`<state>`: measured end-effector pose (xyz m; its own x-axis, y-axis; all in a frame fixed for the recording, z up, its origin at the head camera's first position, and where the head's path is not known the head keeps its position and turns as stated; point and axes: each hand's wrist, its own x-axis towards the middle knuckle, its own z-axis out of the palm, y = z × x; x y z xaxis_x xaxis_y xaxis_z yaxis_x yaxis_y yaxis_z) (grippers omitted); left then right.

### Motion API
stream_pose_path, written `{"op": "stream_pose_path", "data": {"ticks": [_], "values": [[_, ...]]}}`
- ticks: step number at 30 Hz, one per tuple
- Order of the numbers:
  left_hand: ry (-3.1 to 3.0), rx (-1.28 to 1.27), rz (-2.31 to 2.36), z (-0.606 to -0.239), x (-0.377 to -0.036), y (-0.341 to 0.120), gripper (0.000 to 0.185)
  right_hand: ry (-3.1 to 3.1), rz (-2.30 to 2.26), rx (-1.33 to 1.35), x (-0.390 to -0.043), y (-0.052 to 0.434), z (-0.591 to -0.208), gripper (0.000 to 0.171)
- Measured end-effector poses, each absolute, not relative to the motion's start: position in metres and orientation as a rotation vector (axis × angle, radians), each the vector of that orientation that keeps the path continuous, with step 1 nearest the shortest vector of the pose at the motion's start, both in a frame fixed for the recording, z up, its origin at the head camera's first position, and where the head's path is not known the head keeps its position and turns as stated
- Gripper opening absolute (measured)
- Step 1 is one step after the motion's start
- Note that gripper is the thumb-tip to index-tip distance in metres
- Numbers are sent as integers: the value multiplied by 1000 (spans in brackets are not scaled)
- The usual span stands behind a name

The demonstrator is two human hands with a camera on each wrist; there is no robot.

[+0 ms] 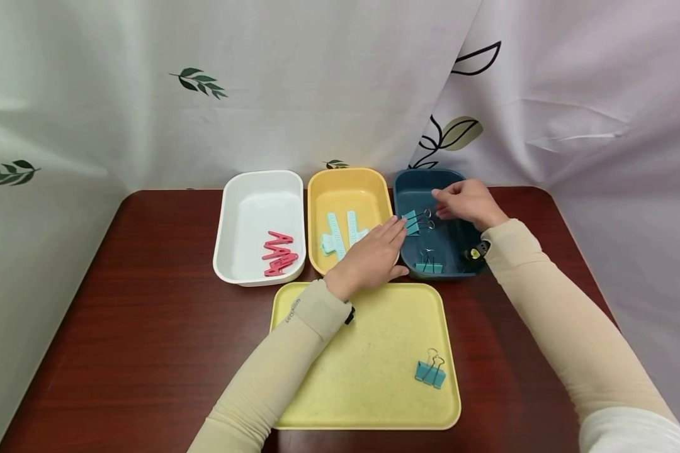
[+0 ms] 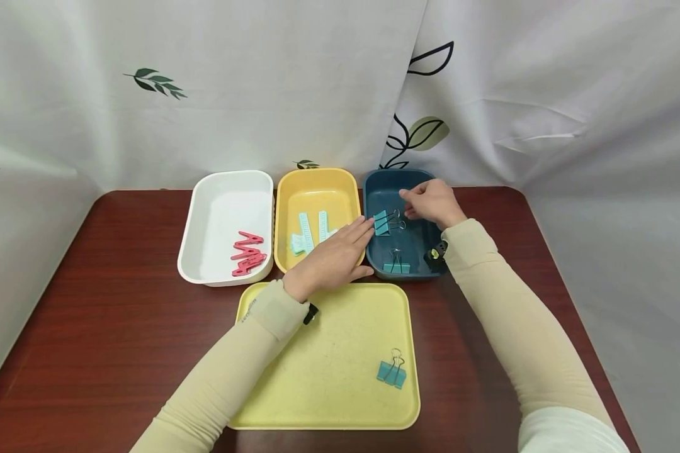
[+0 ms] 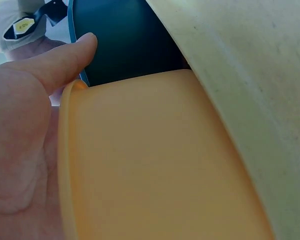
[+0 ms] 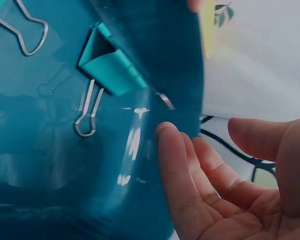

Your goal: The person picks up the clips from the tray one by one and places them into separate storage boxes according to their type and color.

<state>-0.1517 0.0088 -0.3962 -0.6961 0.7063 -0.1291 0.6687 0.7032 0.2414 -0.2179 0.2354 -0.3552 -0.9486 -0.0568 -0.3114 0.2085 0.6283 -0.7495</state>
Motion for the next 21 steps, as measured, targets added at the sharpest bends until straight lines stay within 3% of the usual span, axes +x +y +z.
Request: {"op": "stream_pose_path", "data": {"ticks": [21], "values": [[2694, 1091, 277, -396, -152, 8, 76, 2684, -1150, -78, -168, 234, -321, 49]]}}
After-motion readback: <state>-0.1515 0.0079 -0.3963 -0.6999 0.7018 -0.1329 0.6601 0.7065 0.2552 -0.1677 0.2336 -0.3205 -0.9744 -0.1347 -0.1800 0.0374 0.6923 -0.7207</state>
